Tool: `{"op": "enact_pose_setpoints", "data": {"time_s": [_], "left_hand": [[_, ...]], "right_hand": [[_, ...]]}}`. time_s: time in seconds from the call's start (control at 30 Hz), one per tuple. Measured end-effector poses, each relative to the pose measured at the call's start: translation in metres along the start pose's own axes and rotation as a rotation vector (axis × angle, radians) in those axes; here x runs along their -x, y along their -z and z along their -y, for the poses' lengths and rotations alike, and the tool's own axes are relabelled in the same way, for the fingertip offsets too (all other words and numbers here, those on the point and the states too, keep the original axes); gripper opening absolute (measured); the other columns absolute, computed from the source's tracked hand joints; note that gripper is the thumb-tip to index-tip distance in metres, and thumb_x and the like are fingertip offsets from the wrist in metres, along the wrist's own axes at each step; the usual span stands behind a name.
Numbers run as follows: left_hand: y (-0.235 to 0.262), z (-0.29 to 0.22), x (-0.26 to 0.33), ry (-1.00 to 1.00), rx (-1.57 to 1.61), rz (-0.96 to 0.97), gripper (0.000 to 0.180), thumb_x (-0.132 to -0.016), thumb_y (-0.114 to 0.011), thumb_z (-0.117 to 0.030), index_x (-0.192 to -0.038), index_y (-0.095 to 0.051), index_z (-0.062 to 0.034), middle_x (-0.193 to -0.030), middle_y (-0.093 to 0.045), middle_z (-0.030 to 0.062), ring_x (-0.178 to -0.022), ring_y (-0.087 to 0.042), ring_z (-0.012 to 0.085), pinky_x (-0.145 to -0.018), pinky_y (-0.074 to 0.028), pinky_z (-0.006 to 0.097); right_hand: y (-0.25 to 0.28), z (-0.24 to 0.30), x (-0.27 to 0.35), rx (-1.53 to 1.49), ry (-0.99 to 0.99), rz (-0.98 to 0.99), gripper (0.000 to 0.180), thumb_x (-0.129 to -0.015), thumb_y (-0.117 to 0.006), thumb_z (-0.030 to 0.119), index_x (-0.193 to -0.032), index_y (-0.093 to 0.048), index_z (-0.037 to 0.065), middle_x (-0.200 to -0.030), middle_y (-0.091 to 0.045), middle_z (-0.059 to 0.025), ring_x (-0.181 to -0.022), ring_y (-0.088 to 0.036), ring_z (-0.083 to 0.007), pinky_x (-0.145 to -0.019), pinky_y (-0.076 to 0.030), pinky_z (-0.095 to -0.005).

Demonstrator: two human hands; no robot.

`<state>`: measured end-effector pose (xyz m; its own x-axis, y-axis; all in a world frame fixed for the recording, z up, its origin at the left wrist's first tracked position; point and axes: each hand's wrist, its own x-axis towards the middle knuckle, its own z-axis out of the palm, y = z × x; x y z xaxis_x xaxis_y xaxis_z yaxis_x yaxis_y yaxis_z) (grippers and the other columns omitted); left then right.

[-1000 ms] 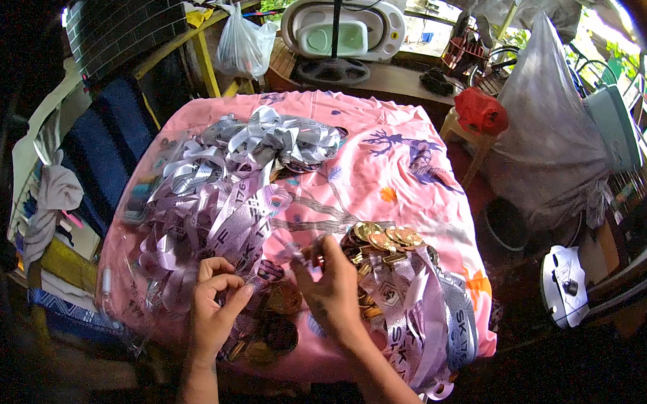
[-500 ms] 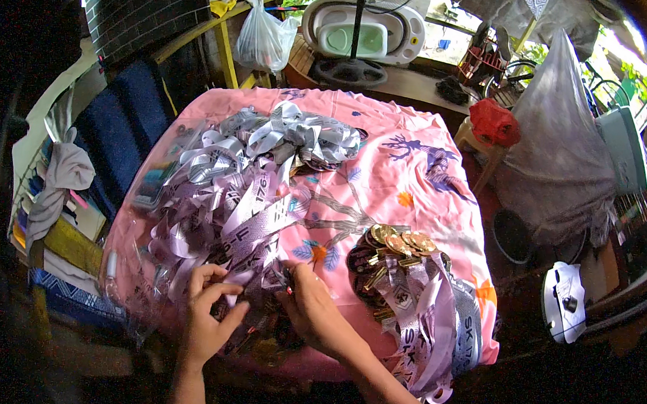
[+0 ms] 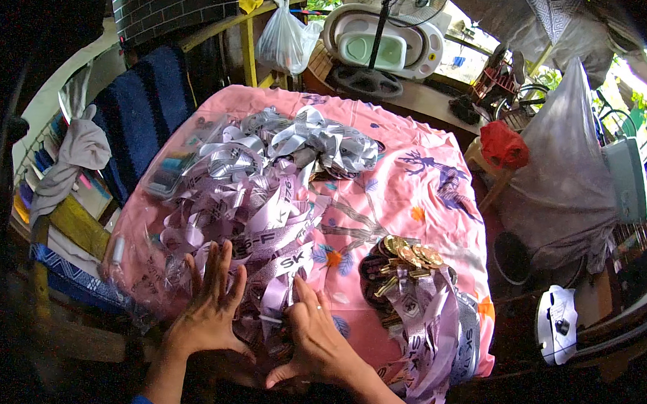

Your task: The person assembles medals by attaching ribbons to medal bodies using a stapler. They repeatedly pick up ribbons and medals, align them, and staple them together on a pink cloth-covered table.

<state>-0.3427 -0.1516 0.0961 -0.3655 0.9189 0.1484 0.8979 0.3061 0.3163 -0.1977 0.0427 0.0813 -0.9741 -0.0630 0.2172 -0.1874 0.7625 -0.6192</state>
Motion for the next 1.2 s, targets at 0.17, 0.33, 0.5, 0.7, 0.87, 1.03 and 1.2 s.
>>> {"op": "enact_pose_setpoints", "data": {"time_s": [0.17,0.33,0.5,0.7,0.87,1.03,1.2], "left_hand": [[-0.002,-0.002,-0.028,-0.097,-0.102,0.013,0.154,-0.040,-0.083,-0.067,-0.155,0.002,-0.0101,-0.160,0.004,0.0227,-0.146,0.006,0.0457,-0.104,0.007,0.076],[0.016,0.003,-0.048,-0.199,-0.006,0.192,0.151,-0.044,-0.085,-0.059,-0.153,0.002,-0.0020,-0.161,-0.007,0.0177,-0.148,-0.002,0.0392,-0.110,0.009,0.068],[0.029,0.013,-0.058,-0.180,-0.072,0.317,0.134,-0.053,-0.086,-0.033,-0.155,-0.002,-0.0082,-0.161,-0.010,0.0146,-0.150,-0.005,0.0308,-0.114,0.005,0.064],[0.010,0.031,-0.062,-0.135,-0.216,0.053,0.116,-0.059,-0.076,-0.008,-0.156,-0.011,-0.0119,-0.161,-0.008,0.0165,-0.149,-0.006,0.0365,-0.113,0.001,0.065],[0.005,0.007,-0.081,-0.062,-0.182,-0.065,0.121,-0.054,-0.074,-0.002,-0.156,-0.010,-0.0145,-0.161,0.001,0.0206,-0.148,-0.001,0.0440,-0.105,0.003,0.076],[-0.015,-0.006,-0.121,-0.099,-0.190,-0.071,0.124,-0.058,-0.077,-0.007,-0.156,-0.002,-0.0184,-0.160,0.003,0.0206,-0.147,-0.002,0.0439,-0.106,0.001,0.075],[0.017,0.001,-0.126,-0.166,-0.081,0.214,0.148,-0.043,-0.090,-0.048,-0.156,0.000,-0.0163,-0.159,0.007,0.0228,-0.146,0.002,0.0459,-0.108,0.000,0.074]], "right_hand": [[-0.015,0.001,-0.009,0.004,-0.053,-0.076,0.096,-0.055,-0.089,0.042,-0.113,-0.034,-0.009,-0.137,-0.027,-0.0432,-0.127,-0.034,-0.0577,-0.107,-0.030,-0.0583],[-0.009,0.002,-0.014,-0.128,-0.107,-0.080,0.103,-0.056,-0.090,0.041,-0.124,-0.031,-0.009,-0.134,-0.035,-0.0390,-0.126,-0.040,-0.0498,-0.105,-0.035,-0.0505],[-0.008,0.000,-0.022,-0.276,-0.210,-0.162,0.105,-0.055,-0.090,0.034,-0.128,-0.028,-0.010,-0.122,-0.043,-0.0322,-0.116,-0.047,-0.0443,-0.096,-0.041,-0.0448],[-0.009,0.006,-0.035,-0.216,-0.085,-0.216,0.093,-0.055,-0.088,0.028,-0.120,-0.031,-0.007,-0.112,-0.046,-0.0289,-0.101,-0.050,-0.0429,-0.085,-0.043,-0.0443],[0.012,-0.012,-0.029,-0.151,-0.303,-0.095,0.082,-0.058,-0.088,0.030,-0.115,-0.037,-0.001,-0.101,-0.052,-0.0228,-0.090,-0.056,-0.0320,-0.075,-0.046,-0.0400],[0.029,-0.040,-0.027,-0.140,-0.265,-0.193,0.091,-0.058,-0.089,0.027,-0.122,-0.033,-0.005,-0.109,-0.054,-0.0258,-0.099,-0.058,-0.0342,-0.082,-0.048,-0.0413],[0.034,-0.039,-0.021,-0.094,-0.207,-0.216,0.097,-0.058,-0.090,0.025,-0.129,-0.030,-0.003,-0.114,-0.053,-0.0283,-0.107,-0.057,-0.0367,-0.088,-0.047,-0.0420]]}}
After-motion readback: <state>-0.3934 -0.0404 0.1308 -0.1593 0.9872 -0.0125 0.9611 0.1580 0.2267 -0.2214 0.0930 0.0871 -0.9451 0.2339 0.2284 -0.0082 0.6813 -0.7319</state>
